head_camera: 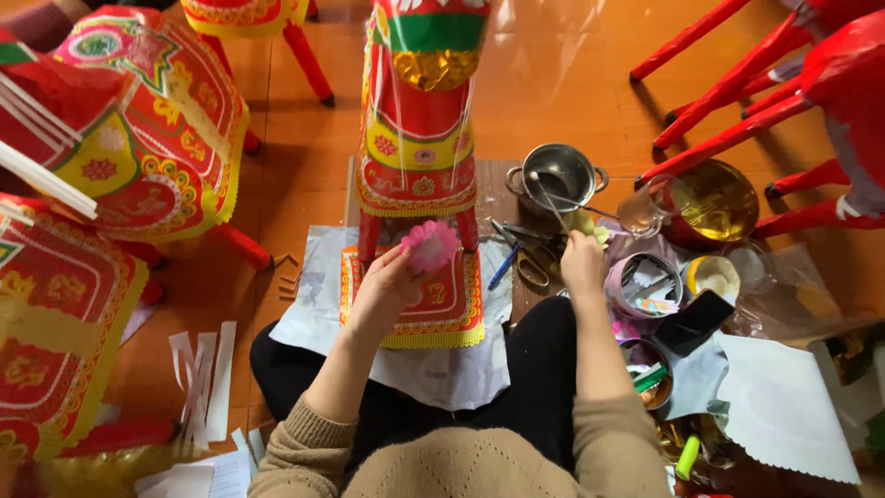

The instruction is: Decorating traditional paper horse effigies with colorful paper cutouts and flowers.

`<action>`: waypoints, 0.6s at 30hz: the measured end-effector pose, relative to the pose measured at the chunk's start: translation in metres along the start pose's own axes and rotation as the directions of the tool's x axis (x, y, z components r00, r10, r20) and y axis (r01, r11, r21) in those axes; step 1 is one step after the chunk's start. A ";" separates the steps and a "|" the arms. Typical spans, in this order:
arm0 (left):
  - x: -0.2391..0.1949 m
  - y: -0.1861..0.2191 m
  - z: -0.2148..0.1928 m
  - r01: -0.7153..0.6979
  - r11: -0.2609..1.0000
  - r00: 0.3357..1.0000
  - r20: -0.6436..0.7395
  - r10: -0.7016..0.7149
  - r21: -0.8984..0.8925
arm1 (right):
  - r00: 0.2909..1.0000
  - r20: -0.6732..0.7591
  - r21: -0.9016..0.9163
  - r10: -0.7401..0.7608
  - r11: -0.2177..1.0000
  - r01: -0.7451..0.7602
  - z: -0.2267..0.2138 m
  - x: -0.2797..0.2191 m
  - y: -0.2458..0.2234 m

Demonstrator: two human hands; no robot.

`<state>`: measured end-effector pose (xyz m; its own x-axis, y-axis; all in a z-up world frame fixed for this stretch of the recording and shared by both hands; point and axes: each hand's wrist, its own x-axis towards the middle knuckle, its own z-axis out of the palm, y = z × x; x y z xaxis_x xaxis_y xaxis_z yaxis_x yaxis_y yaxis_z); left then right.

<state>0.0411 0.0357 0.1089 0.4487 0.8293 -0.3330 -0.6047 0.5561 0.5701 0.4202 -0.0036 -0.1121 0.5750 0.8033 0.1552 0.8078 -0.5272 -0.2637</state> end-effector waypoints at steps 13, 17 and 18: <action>0.019 0.001 0.017 0.110 0.993 0.964 0.242 -0.115 0.034 | 0.261 -0.664 0.053 -0.700 0.305 0.951 -0.194 -0.027 -0.197; 0.017 0.017 0.012 0.030 0.994 0.952 0.300 -0.060 0.103 | 0.399 -0.574 0.401 -0.715 0.179 0.898 -0.256 -0.039 -0.227; 0.016 0.027 0.015 -0.053 0.989 0.952 0.307 0.009 0.136 | 0.433 -0.568 0.426 -0.700 0.201 0.882 -0.270 -0.035 -0.232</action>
<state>0.0415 0.0627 0.1298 0.6235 0.7776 -0.0811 -0.5329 0.4985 0.6837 0.2476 0.0159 0.2005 -0.2419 0.5597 0.7926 0.6141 0.7208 -0.3215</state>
